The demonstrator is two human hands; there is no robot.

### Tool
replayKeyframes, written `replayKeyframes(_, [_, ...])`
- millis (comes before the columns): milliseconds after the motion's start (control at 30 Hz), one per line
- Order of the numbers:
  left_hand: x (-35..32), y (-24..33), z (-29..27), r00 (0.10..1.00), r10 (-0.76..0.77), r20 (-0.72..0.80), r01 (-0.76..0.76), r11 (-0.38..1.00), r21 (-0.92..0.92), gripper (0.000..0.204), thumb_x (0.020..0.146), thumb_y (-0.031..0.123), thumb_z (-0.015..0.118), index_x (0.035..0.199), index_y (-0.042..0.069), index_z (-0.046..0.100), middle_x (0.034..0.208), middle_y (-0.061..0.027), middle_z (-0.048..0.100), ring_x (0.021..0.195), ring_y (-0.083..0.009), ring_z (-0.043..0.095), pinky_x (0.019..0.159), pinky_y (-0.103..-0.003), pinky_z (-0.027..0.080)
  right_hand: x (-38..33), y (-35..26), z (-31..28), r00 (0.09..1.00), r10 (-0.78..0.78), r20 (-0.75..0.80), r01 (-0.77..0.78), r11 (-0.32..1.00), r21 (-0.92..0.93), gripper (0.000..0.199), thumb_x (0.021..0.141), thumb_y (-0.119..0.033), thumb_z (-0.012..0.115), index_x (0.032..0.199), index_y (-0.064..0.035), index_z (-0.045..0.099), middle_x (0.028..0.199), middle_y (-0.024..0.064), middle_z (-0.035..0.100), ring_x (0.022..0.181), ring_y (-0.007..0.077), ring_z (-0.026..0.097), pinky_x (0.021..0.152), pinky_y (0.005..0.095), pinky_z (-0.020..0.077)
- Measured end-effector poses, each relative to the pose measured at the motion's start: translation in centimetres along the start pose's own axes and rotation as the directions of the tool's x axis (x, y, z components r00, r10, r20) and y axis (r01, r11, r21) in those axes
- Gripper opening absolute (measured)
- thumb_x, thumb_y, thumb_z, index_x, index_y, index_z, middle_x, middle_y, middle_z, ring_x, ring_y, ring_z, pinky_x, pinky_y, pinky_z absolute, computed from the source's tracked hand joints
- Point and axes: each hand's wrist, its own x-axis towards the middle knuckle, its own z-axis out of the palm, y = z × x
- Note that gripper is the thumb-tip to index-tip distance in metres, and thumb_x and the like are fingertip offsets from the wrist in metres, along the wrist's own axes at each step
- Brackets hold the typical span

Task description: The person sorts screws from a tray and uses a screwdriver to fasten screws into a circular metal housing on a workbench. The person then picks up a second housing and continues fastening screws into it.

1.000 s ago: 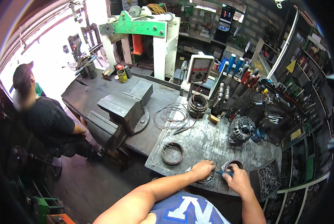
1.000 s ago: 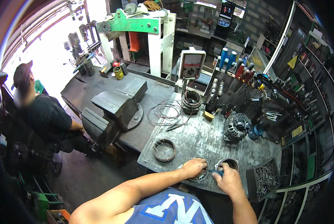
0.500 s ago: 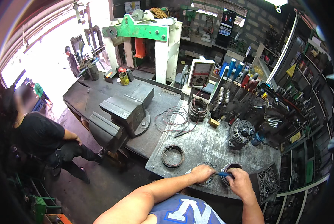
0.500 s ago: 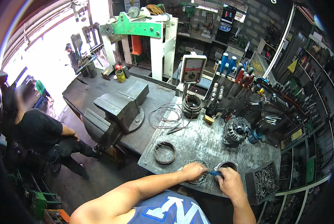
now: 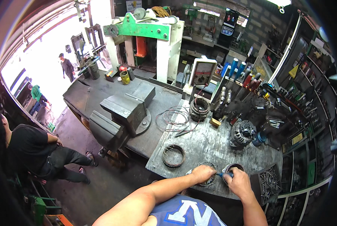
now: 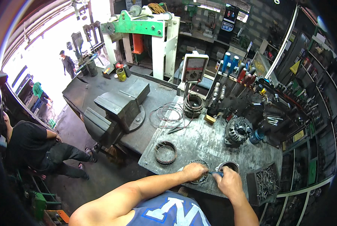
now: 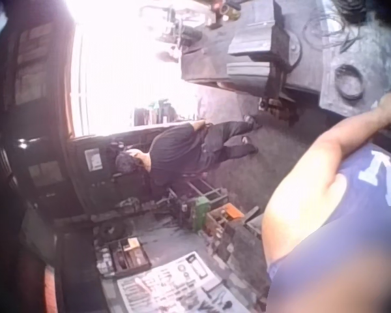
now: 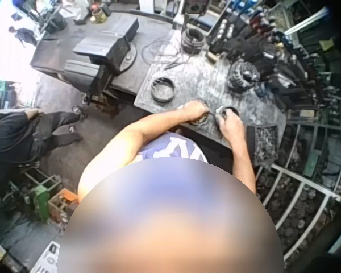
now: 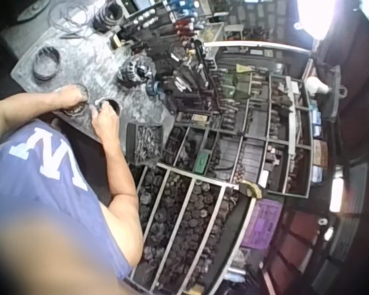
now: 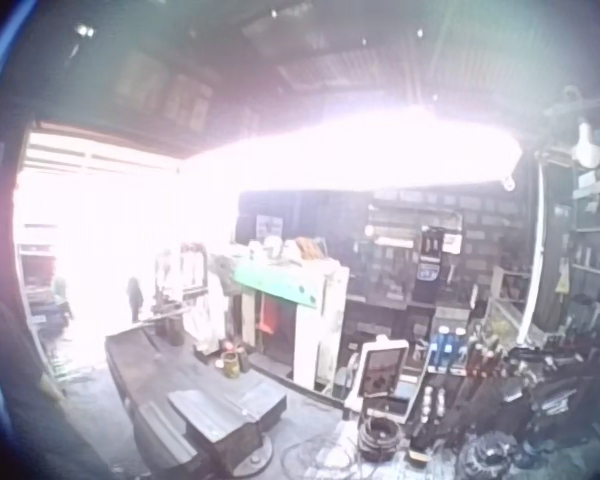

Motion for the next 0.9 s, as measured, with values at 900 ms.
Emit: replayKeyframes(900, [0.2,0.4,-0.8,0.999,-0.021,-0.034,0.020,0.999,-0.036,0.034,0.103,0.025,0.067,0.134,0.017,0.079,0.115,-0.0174,0.082,0.108,-0.0404,0.079,0.094,-0.054,0.062,0.3,1.6,0.6,0.976,0.184,0.118,-0.172,0.980,-0.101,0.040,0.098,-0.034,0.085,0.114,0.0017,0.074,0.107,0.0263,0.077,0.098,0.0473,0.076,0.083,0.0579,0.0595])
